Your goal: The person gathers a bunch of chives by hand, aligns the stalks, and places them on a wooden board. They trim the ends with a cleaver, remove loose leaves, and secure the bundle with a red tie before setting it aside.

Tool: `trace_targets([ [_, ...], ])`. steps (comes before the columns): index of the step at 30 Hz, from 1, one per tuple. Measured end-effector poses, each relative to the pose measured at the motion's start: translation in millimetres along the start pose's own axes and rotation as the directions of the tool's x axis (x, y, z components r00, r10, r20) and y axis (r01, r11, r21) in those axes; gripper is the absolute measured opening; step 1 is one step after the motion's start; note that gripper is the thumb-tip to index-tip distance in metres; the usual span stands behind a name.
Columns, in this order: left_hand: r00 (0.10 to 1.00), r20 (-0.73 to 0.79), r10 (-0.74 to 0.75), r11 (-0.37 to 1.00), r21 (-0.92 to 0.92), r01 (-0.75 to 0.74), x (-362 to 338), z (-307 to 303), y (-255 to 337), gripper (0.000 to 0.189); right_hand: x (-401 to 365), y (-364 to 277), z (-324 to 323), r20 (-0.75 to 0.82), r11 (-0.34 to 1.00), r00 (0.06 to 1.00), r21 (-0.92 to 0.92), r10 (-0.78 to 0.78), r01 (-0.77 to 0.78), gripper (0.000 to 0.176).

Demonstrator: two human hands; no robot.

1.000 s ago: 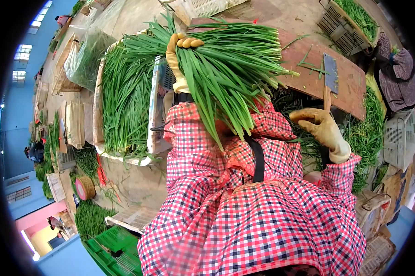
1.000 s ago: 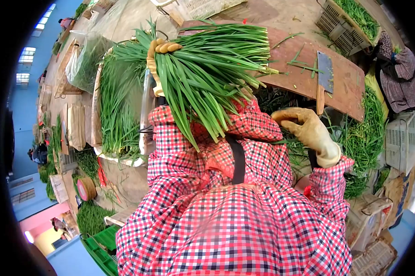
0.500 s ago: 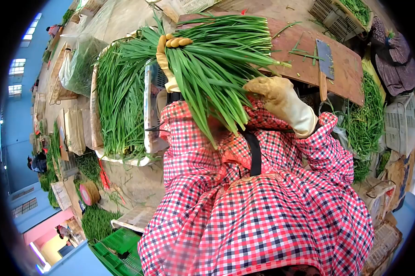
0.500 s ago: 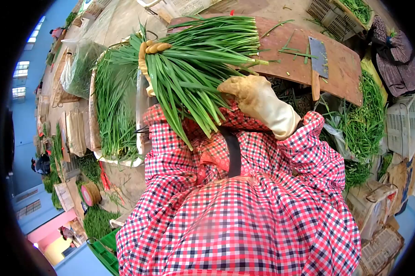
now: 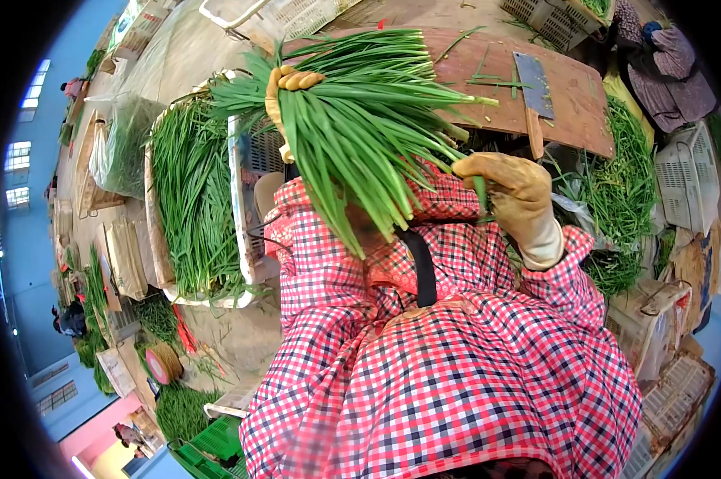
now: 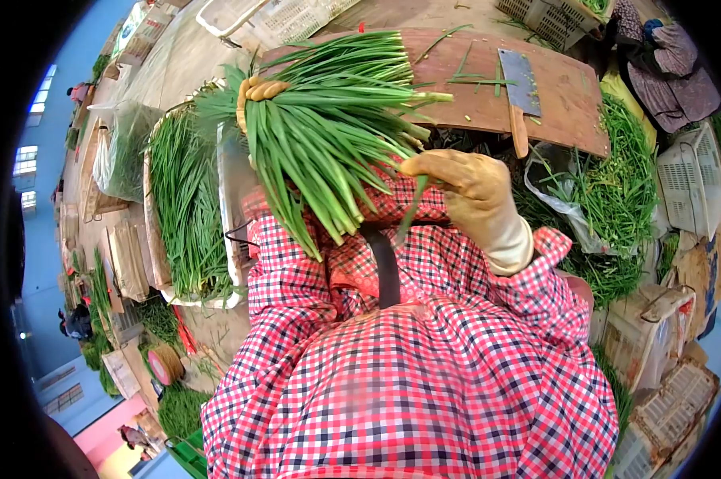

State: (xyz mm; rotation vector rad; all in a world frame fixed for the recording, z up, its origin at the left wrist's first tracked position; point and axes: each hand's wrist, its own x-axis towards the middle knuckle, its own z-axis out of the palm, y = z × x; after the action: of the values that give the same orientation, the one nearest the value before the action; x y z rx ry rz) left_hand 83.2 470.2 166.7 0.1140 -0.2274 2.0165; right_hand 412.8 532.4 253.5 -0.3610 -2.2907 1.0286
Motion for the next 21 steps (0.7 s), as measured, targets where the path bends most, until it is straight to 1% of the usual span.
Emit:
trace_targets([
  [1, 0.999, 0.011, -0.031, 0.999, 0.014, 0.031, -0.1, 0.8, 0.8, 0.027, -11.6, 7.0, -3.0, -0.012, 0.994, 0.998, 0.098, 0.057, -0.055, 0.038],
  [2, 0.998, 0.022, -0.062, 0.998, 0.031, 0.061, 0.2, 2.3, 2.7, 0.027, -23.6, 10.9, -7.3, -0.027, 0.975, 0.986, 0.154, 0.165, -0.159, 0.037],
  [4, 0.997, 0.058, -0.051, 0.997, 0.062, 0.047, 1.8, -3.4, 14.4, 0.027, -49.7, 22.1, -17.5, -0.035, 0.897, 0.927, 0.267, 0.373, -0.351, 0.034],
  [5, 0.996, 0.077, -0.045, 0.996, 0.076, 0.039, 3.0, -8.2, 22.8, 0.027, -66.7, 39.9, -20.8, -0.015, 0.809, 0.865, 0.361, 0.502, -0.464, 0.030],
  [6, 0.994, 0.091, -0.065, 0.996, 0.067, 0.059, 4.1, -10.1, 30.6, 0.027, -72.1, 49.1, -23.4, 0.092, 0.609, 0.693, 0.406, 0.715, -0.681, 0.026],
  [7, 0.997, 0.061, -0.052, 0.997, 0.054, 0.048, 3.1, -13.4, 36.0, 0.027, -74.2, 57.7, -23.9, 0.128, 0.700, 0.742, 0.258, 0.659, -0.666, 0.028],
  [8, 0.999, 0.029, -0.042, 0.998, 0.040, 0.041, 2.0, -13.5, 36.8, 0.027, -68.5, 61.0, -24.2, 0.173, 0.772, 0.777, 0.108, 0.605, -0.626, 0.034],
  [10, 0.989, 0.133, 0.070, 0.992, 0.094, -0.083, -1.2, -13.0, 20.6, 0.029, -40.2, 54.8, -9.9, 0.118, 0.891, 0.893, 0.085, 0.435, -0.446, 0.051],
  [11, 0.973, 0.193, 0.125, 0.982, 0.113, -0.149, -0.8, -12.1, 13.5, 0.030, -23.3, 51.4, -2.3, 0.120, 0.890, 0.897, 0.123, 0.425, -0.438, 0.059],
  [12, 0.977, 0.197, 0.086, 0.991, 0.084, -0.104, -0.3, -12.9, 12.8, 0.031, -11.0, 52.8, 11.0, 0.080, 0.884, 0.890, 0.113, 0.448, -0.455, 0.053],
  [14, 0.979, 0.202, 0.005, 0.999, 0.030, -0.011, -2.1, -14.4, 17.5, 0.034, 9.1, 64.9, 48.3, 0.056, 0.754, 0.848, 0.431, 0.527, -0.496, 0.029],
  [15, 0.980, 0.196, -0.016, 0.999, 0.039, 0.008, -4.5, -9.2, 18.4, 0.036, 16.0, 60.0, 58.5, -0.051, 0.741, 0.851, 0.521, 0.523, -0.424, 0.025],
  [16, 0.960, 0.276, 0.043, 0.992, 0.104, -0.074, -2.6, -16.4, 21.5, 0.037, 19.8, 57.8, 62.5, -0.155, 0.726, 0.839, 0.598, 0.521, -0.340, 0.022],
  [18, 0.986, 0.133, -0.100, 0.989, 0.119, 0.084, -12.7, -3.6, 27.5, 0.036, 21.5, 57.7, 56.6, -0.116, 0.680, 0.863, 0.670, 0.493, -0.298, 0.022],
  [19, 0.991, 0.109, -0.083, 0.991, 0.109, 0.071, -17.3, -2.4, 24.7, 0.036, 21.1, 54.7, 54.1, -0.096, 0.649, 0.871, 0.706, 0.482, -0.282, 0.022],
  [21, 0.997, 0.059, -0.051, 0.995, 0.086, 0.046, -15.4, -6.3, 20.4, 0.034, 33.2, 38.7, 46.9, -0.009, 0.498, 0.843, 0.811, 0.538, -0.309, 0.023],
])
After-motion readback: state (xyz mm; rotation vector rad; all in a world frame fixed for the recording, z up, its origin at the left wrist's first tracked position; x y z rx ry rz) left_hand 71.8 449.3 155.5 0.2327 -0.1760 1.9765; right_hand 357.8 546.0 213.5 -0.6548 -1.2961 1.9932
